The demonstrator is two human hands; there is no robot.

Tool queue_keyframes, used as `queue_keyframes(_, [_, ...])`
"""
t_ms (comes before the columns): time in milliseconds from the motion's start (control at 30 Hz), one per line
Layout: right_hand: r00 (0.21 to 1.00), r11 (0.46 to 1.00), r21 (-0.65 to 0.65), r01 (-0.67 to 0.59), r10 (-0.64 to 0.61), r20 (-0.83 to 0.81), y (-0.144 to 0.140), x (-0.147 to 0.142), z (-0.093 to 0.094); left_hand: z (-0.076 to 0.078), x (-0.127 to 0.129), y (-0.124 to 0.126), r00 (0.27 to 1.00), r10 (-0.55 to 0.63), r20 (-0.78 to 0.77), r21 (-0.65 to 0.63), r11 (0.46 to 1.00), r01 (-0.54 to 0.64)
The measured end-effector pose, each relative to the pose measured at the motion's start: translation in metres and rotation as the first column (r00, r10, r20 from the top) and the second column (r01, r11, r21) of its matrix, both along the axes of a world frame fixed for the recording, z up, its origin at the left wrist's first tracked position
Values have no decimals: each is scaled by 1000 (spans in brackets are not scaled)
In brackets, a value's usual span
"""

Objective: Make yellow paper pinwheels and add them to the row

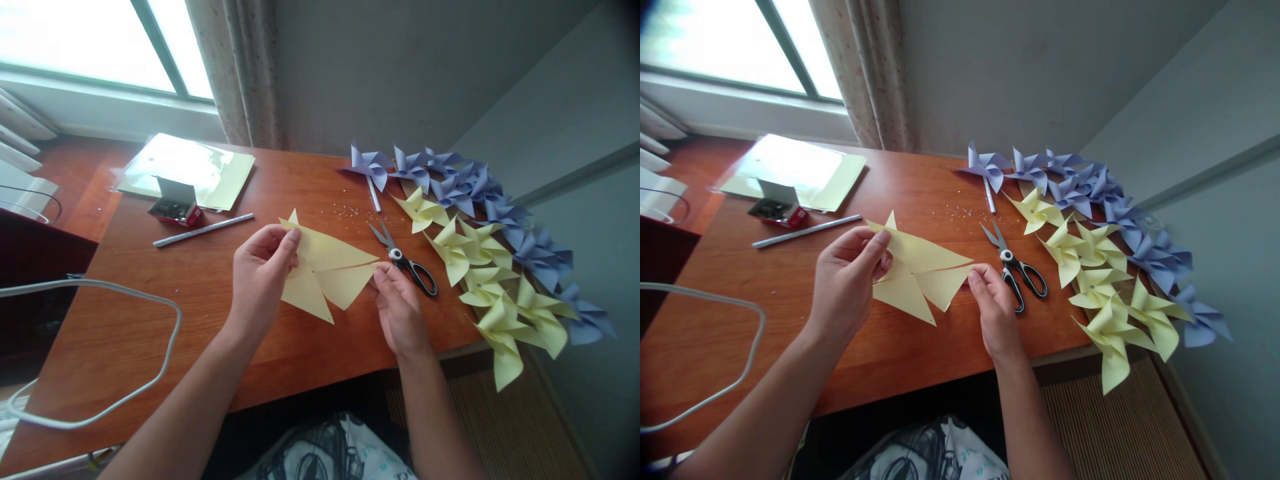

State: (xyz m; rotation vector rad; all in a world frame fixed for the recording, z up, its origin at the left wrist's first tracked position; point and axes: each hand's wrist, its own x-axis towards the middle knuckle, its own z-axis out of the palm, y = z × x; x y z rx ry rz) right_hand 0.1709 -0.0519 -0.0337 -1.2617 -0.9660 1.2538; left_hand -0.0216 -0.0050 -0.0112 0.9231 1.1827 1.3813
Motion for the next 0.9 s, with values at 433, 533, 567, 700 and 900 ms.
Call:
queue_keyframes(433, [918, 922, -142, -361, 325, -227, -21, -11, -7, 4, -1, 0, 994, 108, -31, 66, 992, -106])
queue_keyframes(533, [942, 931, -146, -336, 331, -57, -22, -3, -7, 5, 0, -1, 992, 80, -93, 45, 996, -76])
queue_keyframes(567, [957, 950, -128, -286, 291, 21, -22, 1, -8, 4, 0, -2, 990, 69, -122, 48, 997, -64])
queue_keyframes(700, [981, 1000, -24, -11, 16, 196, -14, 17, -7, 1, 3, -3, 946, 33, -323, 149, 989, 16])
queue_keyframes(900, [955, 995, 85, 51, -73, 287, 1, 21, 6, -9, 7, -2, 833, -33, -552, 256, 945, 206])
